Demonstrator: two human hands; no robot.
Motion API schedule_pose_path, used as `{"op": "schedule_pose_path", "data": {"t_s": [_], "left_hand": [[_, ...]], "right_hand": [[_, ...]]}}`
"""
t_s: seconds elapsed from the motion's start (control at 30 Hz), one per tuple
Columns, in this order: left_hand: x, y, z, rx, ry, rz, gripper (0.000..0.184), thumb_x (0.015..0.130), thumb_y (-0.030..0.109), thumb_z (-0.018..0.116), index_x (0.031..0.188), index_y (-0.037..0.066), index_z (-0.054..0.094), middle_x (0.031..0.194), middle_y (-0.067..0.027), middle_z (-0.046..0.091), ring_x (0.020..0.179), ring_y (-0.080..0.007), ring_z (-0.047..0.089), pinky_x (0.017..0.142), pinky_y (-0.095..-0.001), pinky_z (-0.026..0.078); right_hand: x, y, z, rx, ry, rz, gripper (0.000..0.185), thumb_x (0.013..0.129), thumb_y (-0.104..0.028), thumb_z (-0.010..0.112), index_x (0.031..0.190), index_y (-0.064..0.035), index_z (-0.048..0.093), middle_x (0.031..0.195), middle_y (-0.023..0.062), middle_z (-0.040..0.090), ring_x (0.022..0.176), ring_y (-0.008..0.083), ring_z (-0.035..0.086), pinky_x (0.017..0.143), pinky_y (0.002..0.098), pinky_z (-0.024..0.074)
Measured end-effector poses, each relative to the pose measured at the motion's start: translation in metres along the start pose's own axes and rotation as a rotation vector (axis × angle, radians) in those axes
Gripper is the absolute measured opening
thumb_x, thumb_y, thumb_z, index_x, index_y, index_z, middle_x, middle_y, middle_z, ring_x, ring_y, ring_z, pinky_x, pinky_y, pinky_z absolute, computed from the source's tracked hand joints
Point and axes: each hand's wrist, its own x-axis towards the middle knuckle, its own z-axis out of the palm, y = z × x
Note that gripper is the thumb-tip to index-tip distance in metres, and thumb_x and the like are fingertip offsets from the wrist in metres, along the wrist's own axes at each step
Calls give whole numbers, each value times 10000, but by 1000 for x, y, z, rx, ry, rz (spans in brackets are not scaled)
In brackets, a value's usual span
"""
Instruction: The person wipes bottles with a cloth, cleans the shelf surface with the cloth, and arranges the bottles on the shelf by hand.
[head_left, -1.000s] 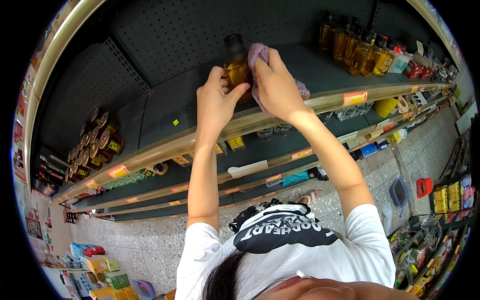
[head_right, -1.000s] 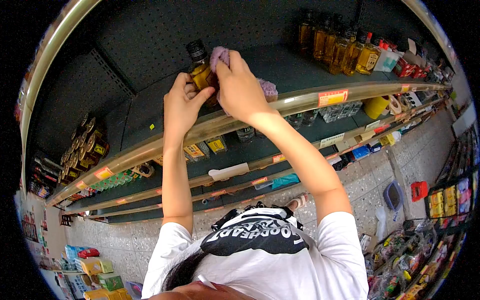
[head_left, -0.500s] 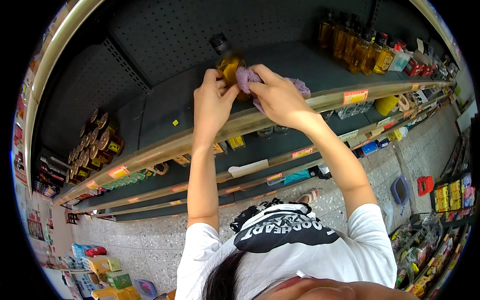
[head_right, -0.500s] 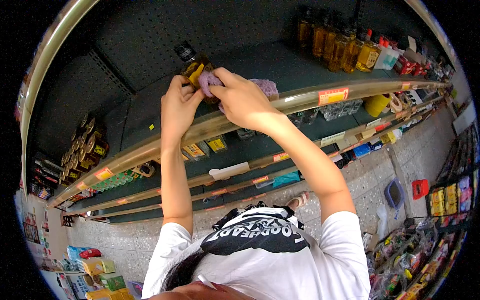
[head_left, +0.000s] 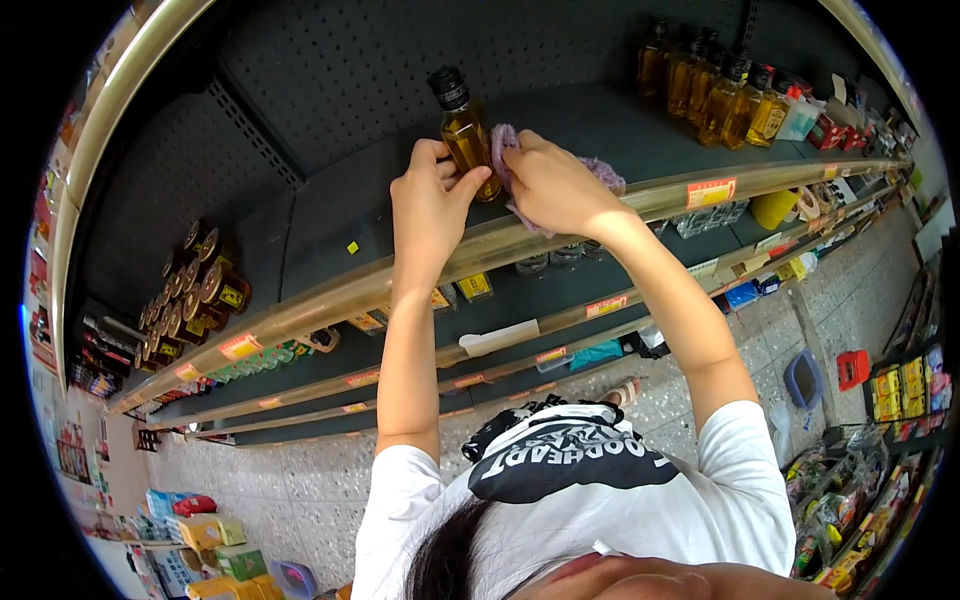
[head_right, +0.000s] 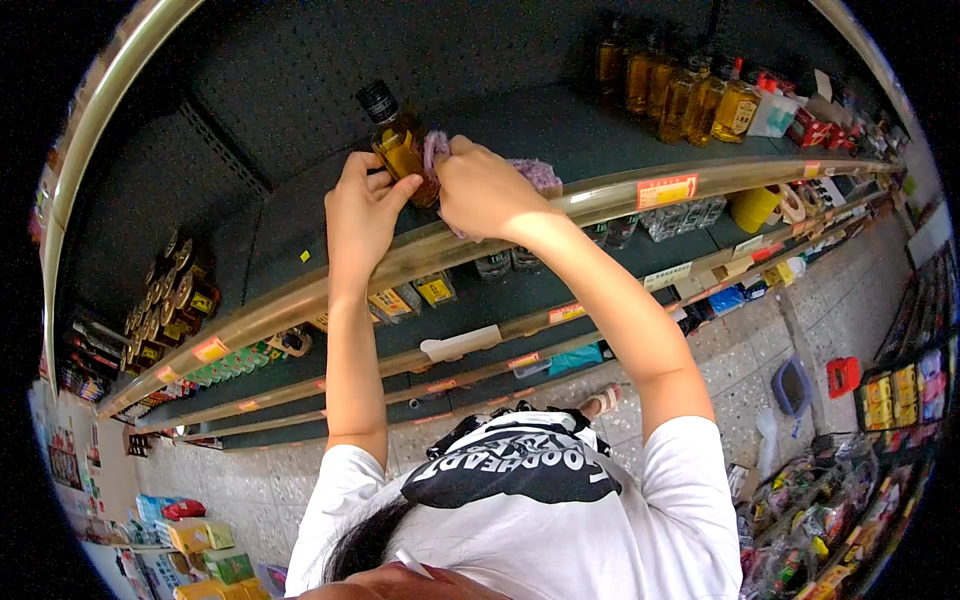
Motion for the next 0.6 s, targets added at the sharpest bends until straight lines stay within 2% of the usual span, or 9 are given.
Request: {"op": "schedule_pose_path", "data": {"t_s": [0.1,0.2,0.4,0.6], "left_hand": [[-1,1,1,27,14,13,343,860,130,756,1074,-67,574,985,-217,722,916,-204,712,756,-302,561],[-1,4,2,56,27,11,338,855,131,759,1068,-62,580,973,-221,723,907,-222,720,749,-306,565],[-1,5,3,103,47,21,343,842,145,772,1049,-53,583,932,-223,724,866,-234,731,719,-312,570],[0,2,7,159,78,51,349,828,142,781,1036,-53,580,897,-213,725,838,-253,737,690,-318,572]], "right_hand": [[7,2,1,125,136,-20,178,849,-36,504,951,70,603,968,241,549,981,422,564,865,464,461],[14,8,5,173,173,-42,188,852,-43,504,944,76,616,990,247,559,1015,415,554,888,445,454],[19,13,3,89,-51,22,238,844,-79,494,919,71,662,1031,253,589,1008,408,556,903,451,448],[17,5,-10,29,-158,32,227,809,-78,498,769,51,681,922,225,601,926,395,580,837,458,460]]}}
